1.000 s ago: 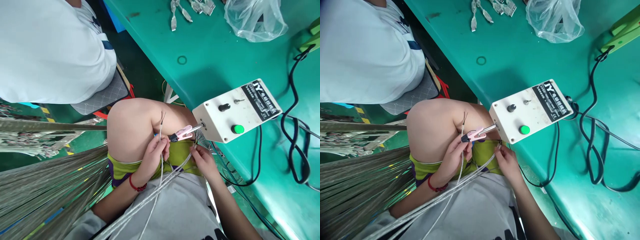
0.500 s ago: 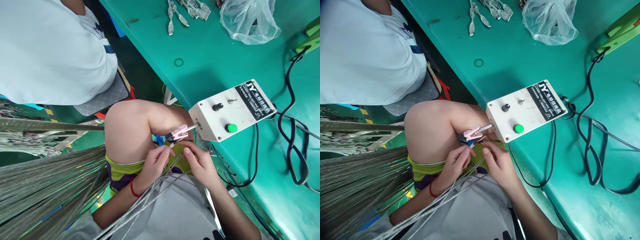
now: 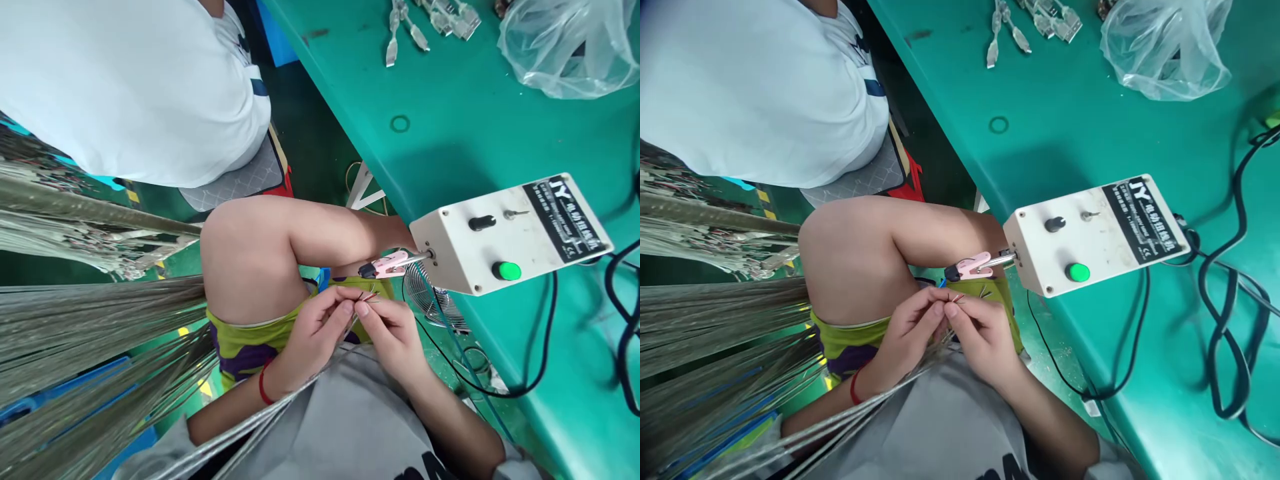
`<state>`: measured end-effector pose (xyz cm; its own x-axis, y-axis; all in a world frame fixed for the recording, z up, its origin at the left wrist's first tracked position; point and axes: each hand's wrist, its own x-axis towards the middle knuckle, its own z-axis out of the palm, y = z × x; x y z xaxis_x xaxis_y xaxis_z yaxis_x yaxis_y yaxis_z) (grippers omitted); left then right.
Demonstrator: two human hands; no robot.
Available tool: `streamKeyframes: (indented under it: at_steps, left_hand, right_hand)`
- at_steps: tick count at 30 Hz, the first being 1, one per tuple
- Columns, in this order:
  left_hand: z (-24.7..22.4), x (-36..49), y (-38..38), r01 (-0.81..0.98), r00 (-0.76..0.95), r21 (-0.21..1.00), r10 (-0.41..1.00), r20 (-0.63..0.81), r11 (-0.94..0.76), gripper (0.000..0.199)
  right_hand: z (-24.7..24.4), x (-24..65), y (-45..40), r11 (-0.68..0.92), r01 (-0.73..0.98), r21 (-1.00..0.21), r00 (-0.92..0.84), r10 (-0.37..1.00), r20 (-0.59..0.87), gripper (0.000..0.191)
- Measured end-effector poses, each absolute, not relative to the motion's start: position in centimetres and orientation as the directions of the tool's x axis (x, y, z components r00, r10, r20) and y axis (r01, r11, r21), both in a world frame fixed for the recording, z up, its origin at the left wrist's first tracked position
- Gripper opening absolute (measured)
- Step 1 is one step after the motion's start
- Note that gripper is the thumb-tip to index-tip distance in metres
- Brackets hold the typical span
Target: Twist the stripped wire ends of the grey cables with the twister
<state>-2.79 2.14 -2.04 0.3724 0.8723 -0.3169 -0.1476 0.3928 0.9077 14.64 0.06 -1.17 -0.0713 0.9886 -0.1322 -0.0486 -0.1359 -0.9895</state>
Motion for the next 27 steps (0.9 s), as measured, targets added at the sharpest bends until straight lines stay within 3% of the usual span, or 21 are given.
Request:
streamKeyframes:
  at_steps: [5, 10, 14, 17, 22, 27]
  left_hand:
    - [-0.9, -2.9, 1.1, -0.217, 0.316, 0.938, 0.929, -0.194, 0.269, 0.034]
    - [-1.1, -2.5, 1.7, -0.227, 0.301, 0.971, 0.954, -0.001, 0.072, 0.018]
    - [-1.3, -1.8, 2.7, -0.19, 0.348, 0.981, 0.933, 0.089, -0.023, 0.02]
    - [-1.4, -1.3, 3.4, -0.194, 0.365, 0.981, 0.925, 0.101, -0.03, 0.024]
    - [-1.2, -0.9, 4.2, -0.203, 0.327, 0.979, 0.944, 0.054, 0.014, 0.031]
    - [-1.0, -0.8, 4.1, -0.221, 0.306, 0.975, 0.947, 0.101, -0.032, 0.023]
  right_hand:
    - [-0.1, 13.7, 0.2, -0.153, -0.227, -0.962, -0.109, 0.985, -0.131, 0.025]
    - [-0.7, 13.2, -1.1, -0.075, -0.191, -0.979, 0.19, 0.975, -0.112, 0.022]
    - [-0.4, 13.3, -1.1, -0.015, -0.084, -0.996, 0.412, 0.91, -0.048, 0.021]
    - [0.4, 13.2, -0.3, 0.054, -0.132, -0.99, 0.501, 0.865, -0.019, 0.02]
    - [1.0, 13.0, 0.0, 0.081, -0.119, -0.99, 0.47, 0.883, 0.016, 0.032]
    - [0.9, 13.3, -1.1, 0.06, -0.028, -0.998, 0.342, 0.938, 0.047, 0.018]
